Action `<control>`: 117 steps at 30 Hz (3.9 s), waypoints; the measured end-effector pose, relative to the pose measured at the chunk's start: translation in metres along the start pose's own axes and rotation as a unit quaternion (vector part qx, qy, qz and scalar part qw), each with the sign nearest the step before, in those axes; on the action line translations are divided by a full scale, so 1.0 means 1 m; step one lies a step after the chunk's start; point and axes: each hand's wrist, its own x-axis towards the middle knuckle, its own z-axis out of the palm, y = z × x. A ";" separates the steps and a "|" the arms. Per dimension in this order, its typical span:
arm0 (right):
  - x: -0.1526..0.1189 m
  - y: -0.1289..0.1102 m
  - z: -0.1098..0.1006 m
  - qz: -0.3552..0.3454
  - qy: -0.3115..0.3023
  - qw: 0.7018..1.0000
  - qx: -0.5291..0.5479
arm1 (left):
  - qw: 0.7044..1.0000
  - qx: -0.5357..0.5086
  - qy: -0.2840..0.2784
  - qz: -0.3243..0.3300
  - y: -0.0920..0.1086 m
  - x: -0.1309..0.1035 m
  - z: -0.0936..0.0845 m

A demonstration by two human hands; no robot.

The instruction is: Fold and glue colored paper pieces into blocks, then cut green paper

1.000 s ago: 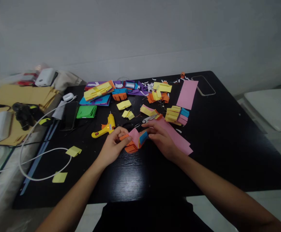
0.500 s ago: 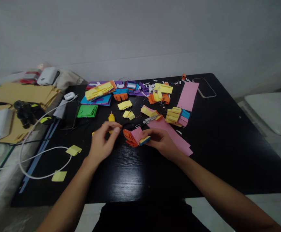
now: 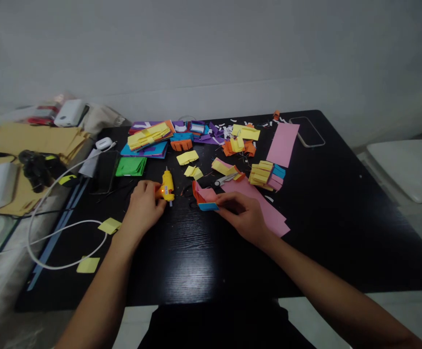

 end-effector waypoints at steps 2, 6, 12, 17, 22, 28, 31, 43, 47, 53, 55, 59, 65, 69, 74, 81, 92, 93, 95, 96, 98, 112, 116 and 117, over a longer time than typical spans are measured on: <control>0.000 0.001 0.000 0.001 -0.001 1.000 -0.002 | 1.000 -0.012 0.000 -0.003 -0.001 0.000 -0.005; 0.000 0.002 0.000 -0.003 0.002 1.000 -0.015 | 0.994 -0.070 0.084 0.004 0.000 -0.004 -0.025; 0.000 0.002 0.000 -0.027 0.006 0.999 -0.029 | 0.921 -0.388 0.045 0.022 0.008 -0.022 -0.050; 0.000 0.002 -0.002 -0.045 -0.011 0.998 -0.050 | 0.899 -0.432 -0.047 0.051 0.011 -0.029 -0.055; 0.001 0.001 -0.003 -0.079 -0.023 0.995 -0.064 | 0.913 -0.374 -0.094 0.136 0.017 -0.025 -0.059; 0.001 0.001 -0.003 -0.040 -0.025 0.996 -0.070 | 0.905 -0.387 -0.088 0.154 0.021 -0.026 -0.065; -0.001 0.002 -0.001 -0.004 -0.032 0.999 -0.038 | 0.908 -0.384 -0.094 0.140 0.021 -0.025 -0.064; -0.001 0.002 -0.001 0.027 -0.075 0.994 -0.077 | 0.890 -0.450 -0.052 0.040 0.036 -0.031 -0.043; -0.001 0.002 -0.001 0.079 -0.082 0.993 -0.013 | 0.888 -0.456 -0.052 0.031 0.049 -0.028 -0.037; 0.003 -0.005 -0.003 0.154 -0.157 0.961 0.165 | 0.798 -0.589 -0.125 -0.028 0.048 -0.025 -0.023; 0.003 -0.008 -0.004 0.184 -0.180 0.945 0.201 | 0.764 -0.627 -0.146 -0.037 0.049 -0.024 -0.019; 0.002 -0.011 -0.005 0.206 -0.210 0.926 0.235 | 0.738 -0.649 -0.182 -0.032 0.053 -0.022 -0.016; 0.002 -0.011 -0.005 0.191 -0.256 0.923 0.213 | 0.758 -0.626 -0.174 -0.052 0.055 -0.020 -0.012; 0.003 -0.010 -0.005 0.164 -0.242 0.939 0.180 | 0.770 -0.614 -0.163 -0.053 0.058 -0.019 -0.012; 0.004 -0.009 -0.003 0.128 -0.200 0.963 0.129 | 0.815 -0.572 -0.076 -0.050 0.055 -0.021 -0.019; 0.005 -0.010 -0.006 0.130 -0.162 0.970 0.124 | 0.860 -0.499 -0.091 0.055 0.027 -0.028 -0.036; 0.004 -0.008 -0.001 0.158 -0.100 0.975 0.120 | 0.877 -0.462 -0.099 0.091 0.032 -0.025 -0.046; 0.003 -0.006 -0.001 0.157 -0.091 0.975 0.124 | 0.878 -0.459 -0.099 0.092 0.032 -0.025 -0.046; 0.003 -0.002 -0.002 0.154 -0.075 0.977 0.130 | 0.883 -0.449 -0.102 0.094 0.031 -0.026 -0.047; 0.003 -0.001 -0.002 0.150 -0.068 0.978 0.130 | 0.885 -0.443 -0.104 0.097 0.031 -0.027 -0.047; 0.003 0.002 -0.002 0.134 -0.058 0.982 0.124 | 0.888 -0.433 -0.111 0.104 0.031 -0.027 -0.048; 0.003 0.001 -0.001 0.022 -0.048 0.998 0.047 | 0.927 -0.312 -0.084 0.190 0.038 -0.027 -0.044; 0.002 0.000 -0.001 0.019 -0.049 0.998 0.041 | 0.932 -0.298 -0.079 0.191 0.037 -0.027 -0.042; 0.002 0.000 -0.002 0.018 -0.050 0.998 0.039 | 0.933 -0.295 -0.079 0.190 0.037 -0.028 -0.041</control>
